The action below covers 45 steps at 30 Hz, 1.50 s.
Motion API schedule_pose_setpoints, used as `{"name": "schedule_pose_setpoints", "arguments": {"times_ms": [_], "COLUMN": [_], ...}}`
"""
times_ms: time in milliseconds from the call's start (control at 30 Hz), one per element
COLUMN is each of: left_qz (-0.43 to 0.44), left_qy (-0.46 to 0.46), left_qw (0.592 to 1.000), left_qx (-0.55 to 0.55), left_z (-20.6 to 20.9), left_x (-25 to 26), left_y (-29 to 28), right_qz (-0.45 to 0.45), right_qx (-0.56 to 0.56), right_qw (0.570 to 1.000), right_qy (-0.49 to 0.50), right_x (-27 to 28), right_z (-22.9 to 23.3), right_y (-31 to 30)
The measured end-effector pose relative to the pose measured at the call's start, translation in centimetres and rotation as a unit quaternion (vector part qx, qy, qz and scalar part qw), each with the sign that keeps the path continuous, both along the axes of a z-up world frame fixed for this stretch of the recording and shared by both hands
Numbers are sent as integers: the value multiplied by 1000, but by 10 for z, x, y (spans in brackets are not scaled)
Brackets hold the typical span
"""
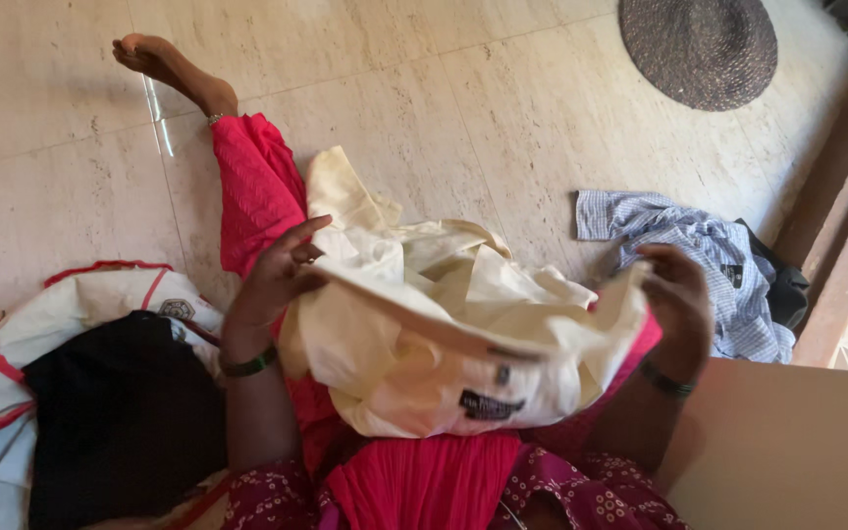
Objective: The person buttons and folds a shirt while sitting on the floor.
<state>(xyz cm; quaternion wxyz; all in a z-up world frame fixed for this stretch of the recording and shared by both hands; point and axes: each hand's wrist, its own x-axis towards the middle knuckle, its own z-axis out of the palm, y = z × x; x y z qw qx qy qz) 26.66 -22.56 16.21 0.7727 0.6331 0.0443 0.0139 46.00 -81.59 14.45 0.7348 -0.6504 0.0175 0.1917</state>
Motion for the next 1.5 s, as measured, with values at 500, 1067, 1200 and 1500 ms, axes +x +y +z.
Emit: {"name": "schedule_pose_setpoints", "arguments": {"times_ms": [500, 1067, 1200, 1500], "left_qz": [360, 25, 131, 101], "left_qy": [-176, 55, 21, 122], "left_qw": [811, 991, 984, 964], "left_qx": [426, -117, 119, -213], "left_z": [-44, -163, -142, -183], "left_x": [125, 90, 90, 69], "left_y": [-143, -216, -229, -215], "right_qz": [-215, -94, -79, 67], "right_qx": [-268, 13, -19, -192], "right_qw": [886, 992, 992, 971], "right_qy": [-311, -86, -93, -128], "right_x": [-6, -53, -61, -60], "right_z": [-43, -162, -144, -132], "right_y": [223, 236, 234, 233]}}
